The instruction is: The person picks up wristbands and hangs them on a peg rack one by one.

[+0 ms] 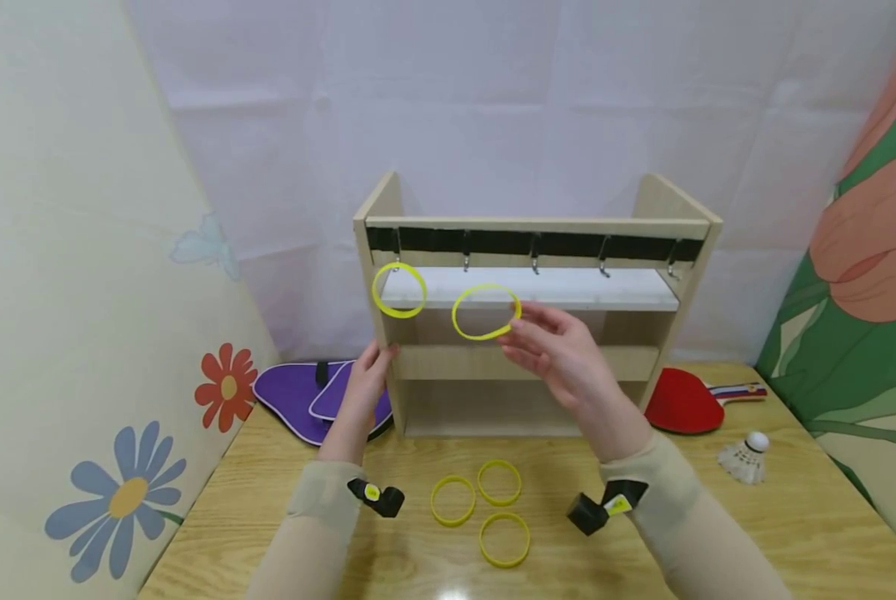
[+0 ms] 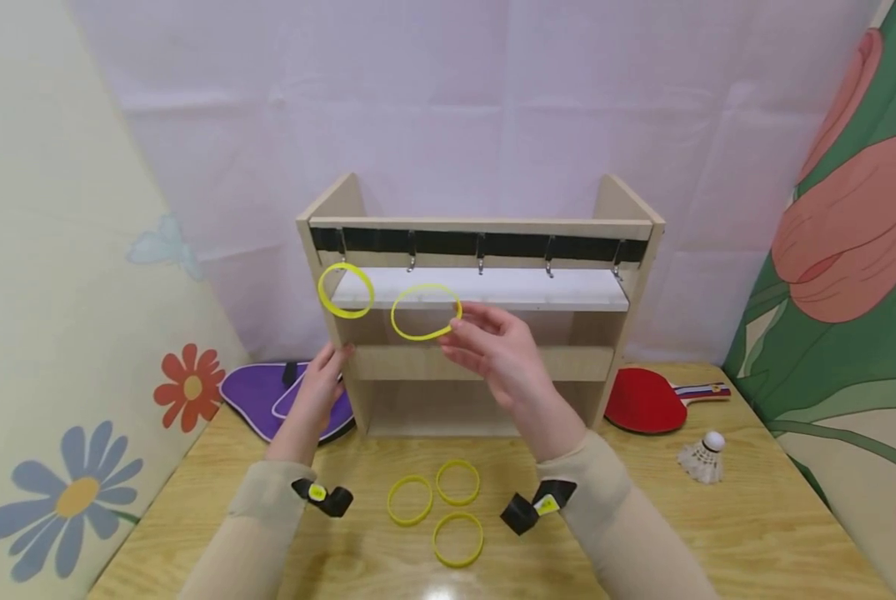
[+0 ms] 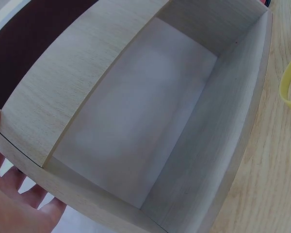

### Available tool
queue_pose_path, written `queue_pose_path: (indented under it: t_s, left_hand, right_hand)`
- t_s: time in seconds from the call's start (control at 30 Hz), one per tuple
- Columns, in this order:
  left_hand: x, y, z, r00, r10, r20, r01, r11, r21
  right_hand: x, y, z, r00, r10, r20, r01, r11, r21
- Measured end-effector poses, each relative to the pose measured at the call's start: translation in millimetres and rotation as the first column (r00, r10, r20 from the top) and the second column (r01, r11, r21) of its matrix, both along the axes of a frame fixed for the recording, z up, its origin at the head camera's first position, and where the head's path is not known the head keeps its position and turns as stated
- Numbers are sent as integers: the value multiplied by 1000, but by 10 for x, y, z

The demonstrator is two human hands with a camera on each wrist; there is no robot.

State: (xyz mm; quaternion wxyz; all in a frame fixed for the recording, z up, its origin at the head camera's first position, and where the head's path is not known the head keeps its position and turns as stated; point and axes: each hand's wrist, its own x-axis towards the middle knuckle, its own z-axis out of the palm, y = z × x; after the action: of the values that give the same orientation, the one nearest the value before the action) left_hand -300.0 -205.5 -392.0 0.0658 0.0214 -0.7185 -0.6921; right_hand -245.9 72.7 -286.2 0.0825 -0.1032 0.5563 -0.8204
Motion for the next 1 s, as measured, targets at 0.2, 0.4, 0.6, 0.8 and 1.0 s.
queue_pose_path:
  t_s: [0.2,0.4,0.6,0.8,1.0]
  left_hand:
    - [0,3,2,1000,-3,-2,3,1000,0]
    - [12,7,11,1000,-6,-3,6,1000,2]
    - [12,6,9,1000,-4,0,4,1000,1]
    - [6,1,1,1000,-6,-2,6,1000,7]
    - [9,3,3,1000,-7,-13,7,1000,6]
  right_hand:
    - [-32,-77,34,999,-30,37,33,997,-73]
    - [-71,-177,65,997,-64,52,71,988,-141]
    - [-127,-254,77,992,-96,86,112,972,-206]
    - [-191,-298,47,986,-119,114,142,965,-222]
    - [-245,-324,-2,979,-143,147,175,958,-229]
